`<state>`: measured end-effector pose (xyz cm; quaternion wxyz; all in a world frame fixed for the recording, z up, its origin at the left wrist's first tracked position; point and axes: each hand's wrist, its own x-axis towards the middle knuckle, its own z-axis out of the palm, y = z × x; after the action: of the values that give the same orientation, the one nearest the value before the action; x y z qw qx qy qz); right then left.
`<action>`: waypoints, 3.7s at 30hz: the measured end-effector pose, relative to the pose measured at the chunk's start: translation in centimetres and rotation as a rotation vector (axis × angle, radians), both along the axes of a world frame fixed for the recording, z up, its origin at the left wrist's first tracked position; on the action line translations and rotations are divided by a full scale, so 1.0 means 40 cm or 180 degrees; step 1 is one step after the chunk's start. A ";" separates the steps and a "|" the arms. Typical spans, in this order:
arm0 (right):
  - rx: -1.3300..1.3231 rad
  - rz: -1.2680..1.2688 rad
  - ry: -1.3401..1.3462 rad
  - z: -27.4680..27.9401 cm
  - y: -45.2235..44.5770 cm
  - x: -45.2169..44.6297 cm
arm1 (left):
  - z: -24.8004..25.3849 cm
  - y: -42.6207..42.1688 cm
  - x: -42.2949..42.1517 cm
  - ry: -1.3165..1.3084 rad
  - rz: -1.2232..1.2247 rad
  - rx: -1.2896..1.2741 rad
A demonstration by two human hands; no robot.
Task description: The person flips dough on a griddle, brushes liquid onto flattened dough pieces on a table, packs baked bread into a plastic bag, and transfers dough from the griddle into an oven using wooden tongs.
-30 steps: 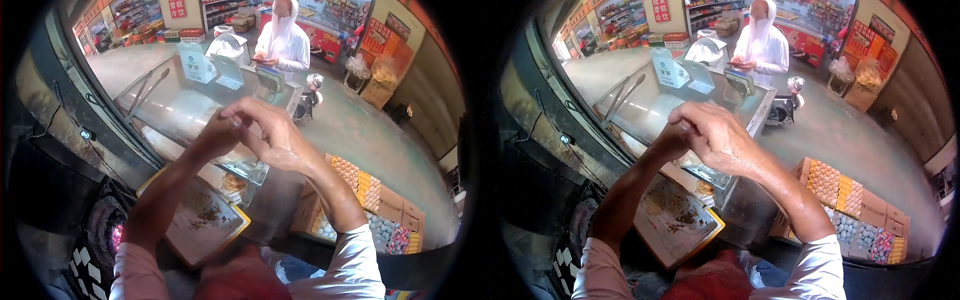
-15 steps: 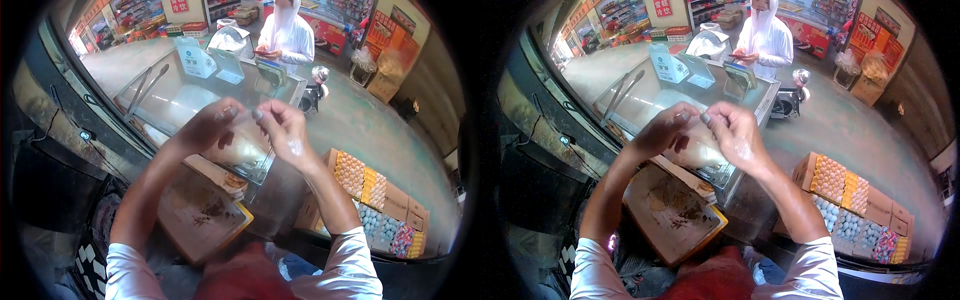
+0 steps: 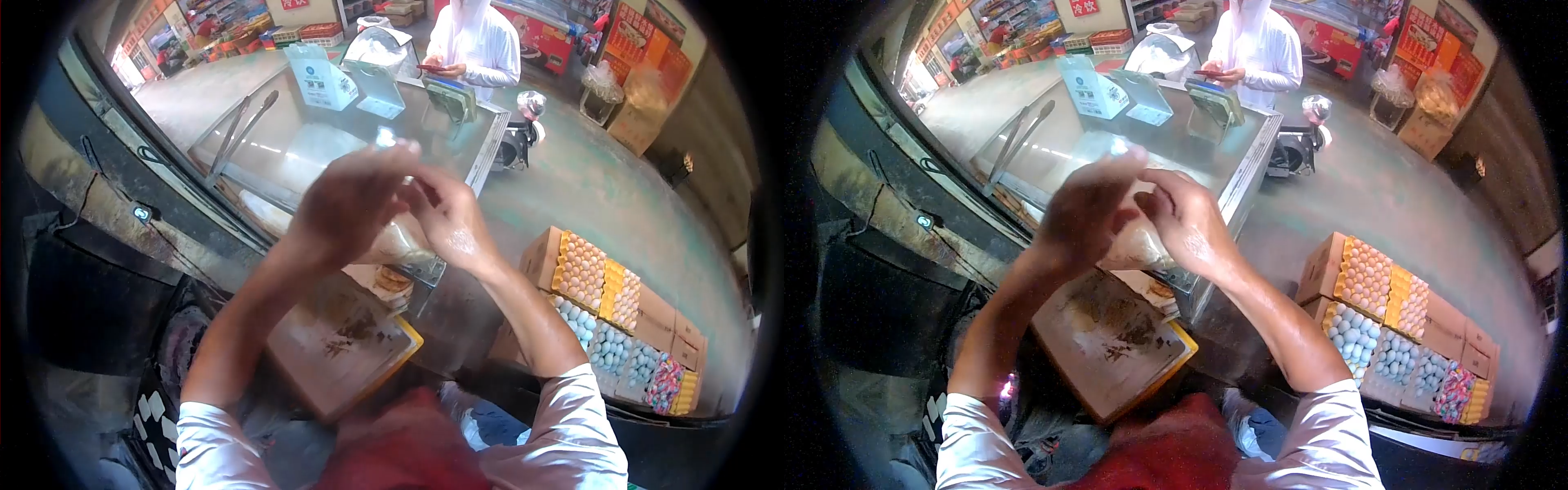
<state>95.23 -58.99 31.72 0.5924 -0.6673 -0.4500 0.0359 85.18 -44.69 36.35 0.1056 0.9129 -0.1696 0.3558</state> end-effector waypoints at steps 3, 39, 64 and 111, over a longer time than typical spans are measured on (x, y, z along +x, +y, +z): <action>0.0405 0.0971 0.1101 -0.002 0.033 -0.008 | -0.026 -0.001 -0.005 0.0156 -0.0126 0.0036; 0.0223 0.0426 -0.1550 0.027 -0.023 -0.010 | -0.128 -0.024 0.004 0.1225 0.0340 -0.2489; -0.0404 -0.0298 -0.0564 0.006 -0.049 0.001 | -0.114 -0.044 0.020 -0.0361 0.0578 0.0109; 0.0295 -0.1773 0.1813 0.056 -0.134 0.879 | -0.315 -0.103 0.013 0.0586 0.1551 -0.0945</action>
<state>130.38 -64.33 33.94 0.7099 -0.6997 -0.0708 0.0371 85.69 -48.83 23.75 0.1645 0.9297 0.1187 0.3073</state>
